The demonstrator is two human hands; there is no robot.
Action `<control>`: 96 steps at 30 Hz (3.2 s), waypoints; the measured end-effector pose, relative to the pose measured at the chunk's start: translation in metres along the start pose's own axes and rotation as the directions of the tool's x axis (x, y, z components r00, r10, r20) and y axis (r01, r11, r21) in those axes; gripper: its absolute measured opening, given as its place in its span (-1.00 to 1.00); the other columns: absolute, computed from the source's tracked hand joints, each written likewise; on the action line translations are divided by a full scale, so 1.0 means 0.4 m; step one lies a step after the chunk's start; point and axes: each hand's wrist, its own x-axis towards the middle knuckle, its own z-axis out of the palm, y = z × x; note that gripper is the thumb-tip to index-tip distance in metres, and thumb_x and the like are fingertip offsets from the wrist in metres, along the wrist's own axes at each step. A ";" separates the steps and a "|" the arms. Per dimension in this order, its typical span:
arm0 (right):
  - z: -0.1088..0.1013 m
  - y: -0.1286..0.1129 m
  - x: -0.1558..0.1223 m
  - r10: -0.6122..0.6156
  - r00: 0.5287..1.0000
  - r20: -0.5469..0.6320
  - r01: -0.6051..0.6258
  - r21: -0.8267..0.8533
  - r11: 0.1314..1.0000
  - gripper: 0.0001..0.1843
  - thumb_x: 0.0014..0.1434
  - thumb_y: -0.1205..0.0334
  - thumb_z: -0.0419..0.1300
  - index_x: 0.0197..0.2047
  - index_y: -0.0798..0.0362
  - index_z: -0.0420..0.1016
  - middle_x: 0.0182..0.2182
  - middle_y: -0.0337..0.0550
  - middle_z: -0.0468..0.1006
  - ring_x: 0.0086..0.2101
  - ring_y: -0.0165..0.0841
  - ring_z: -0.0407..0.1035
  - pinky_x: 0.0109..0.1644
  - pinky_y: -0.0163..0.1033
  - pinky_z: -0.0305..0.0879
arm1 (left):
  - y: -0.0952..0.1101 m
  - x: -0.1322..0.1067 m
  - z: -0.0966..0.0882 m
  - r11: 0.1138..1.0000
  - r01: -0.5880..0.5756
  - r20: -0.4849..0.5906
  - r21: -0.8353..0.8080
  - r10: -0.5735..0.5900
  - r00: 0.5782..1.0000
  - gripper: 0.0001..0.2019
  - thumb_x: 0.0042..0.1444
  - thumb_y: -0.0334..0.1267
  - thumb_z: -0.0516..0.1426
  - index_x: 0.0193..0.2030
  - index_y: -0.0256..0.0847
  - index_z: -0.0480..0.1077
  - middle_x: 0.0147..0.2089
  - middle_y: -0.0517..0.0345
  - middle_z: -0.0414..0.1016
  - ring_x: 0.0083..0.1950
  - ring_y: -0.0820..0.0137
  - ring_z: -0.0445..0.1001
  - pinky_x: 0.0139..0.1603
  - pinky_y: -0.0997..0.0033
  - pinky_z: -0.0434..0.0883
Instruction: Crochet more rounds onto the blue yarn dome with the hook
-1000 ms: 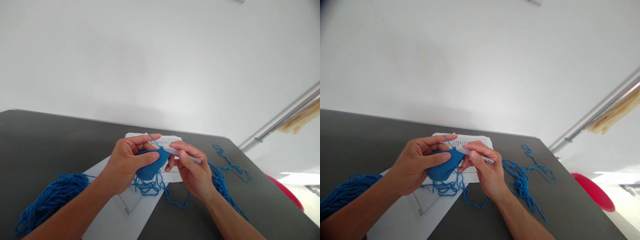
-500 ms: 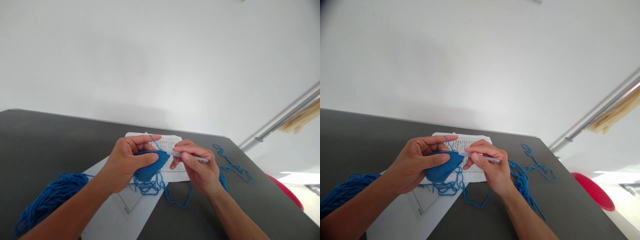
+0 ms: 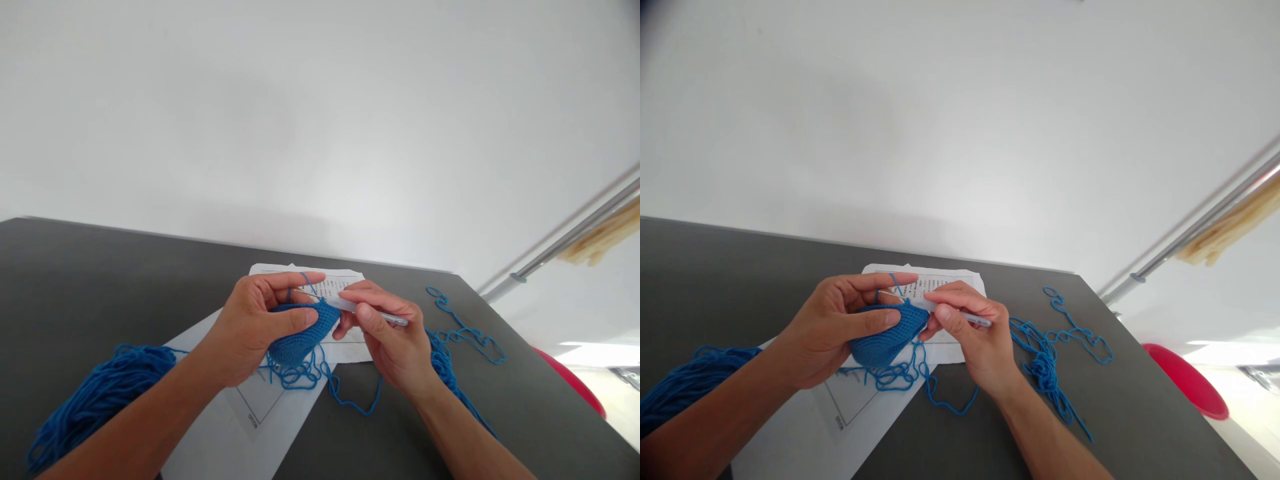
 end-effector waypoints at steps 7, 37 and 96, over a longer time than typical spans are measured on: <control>0.007 0.005 -0.004 -0.030 0.999 -0.027 0.030 -0.010 1.000 -0.84 0.29 0.18 0.35 -0.08 -0.09 0.74 -0.20 -0.15 0.60 -0.39 -0.37 0.56 -0.26 -0.16 0.61 | -0.004 0.003 -0.004 0.999 -0.038 0.036 0.015 0.038 0.999 -0.57 -0.07 -0.26 0.48 0.01 -0.17 0.67 -0.37 0.13 0.59 -0.41 0.41 0.53 -0.42 0.49 0.45; -0.033 -0.003 0.004 -0.054 0.995 0.088 0.061 -0.073 0.995 -0.81 0.31 0.17 0.34 -0.03 -0.07 0.72 -0.15 -0.13 0.54 -0.35 -0.34 0.60 -0.19 -0.13 0.60 | -0.009 0.007 -0.015 0.990 -0.107 0.062 0.091 0.101 0.993 -0.62 0.00 -0.34 0.44 0.01 -0.08 0.67 -0.33 0.20 0.56 -0.40 0.52 0.49 -0.44 0.65 0.42; -0.042 -0.054 0.021 -0.225 0.943 0.247 0.323 -0.498 0.805 -0.71 0.27 0.37 0.34 0.00 -0.14 0.71 -0.21 -0.09 0.64 -0.25 -0.27 0.57 -0.26 -0.15 0.59 | 0.015 0.001 -0.010 0.798 -0.244 -0.114 0.551 0.361 0.926 -0.74 0.07 -0.27 0.32 -0.08 -0.23 0.66 -0.35 0.13 0.66 -0.26 0.22 0.63 -0.22 0.29 0.56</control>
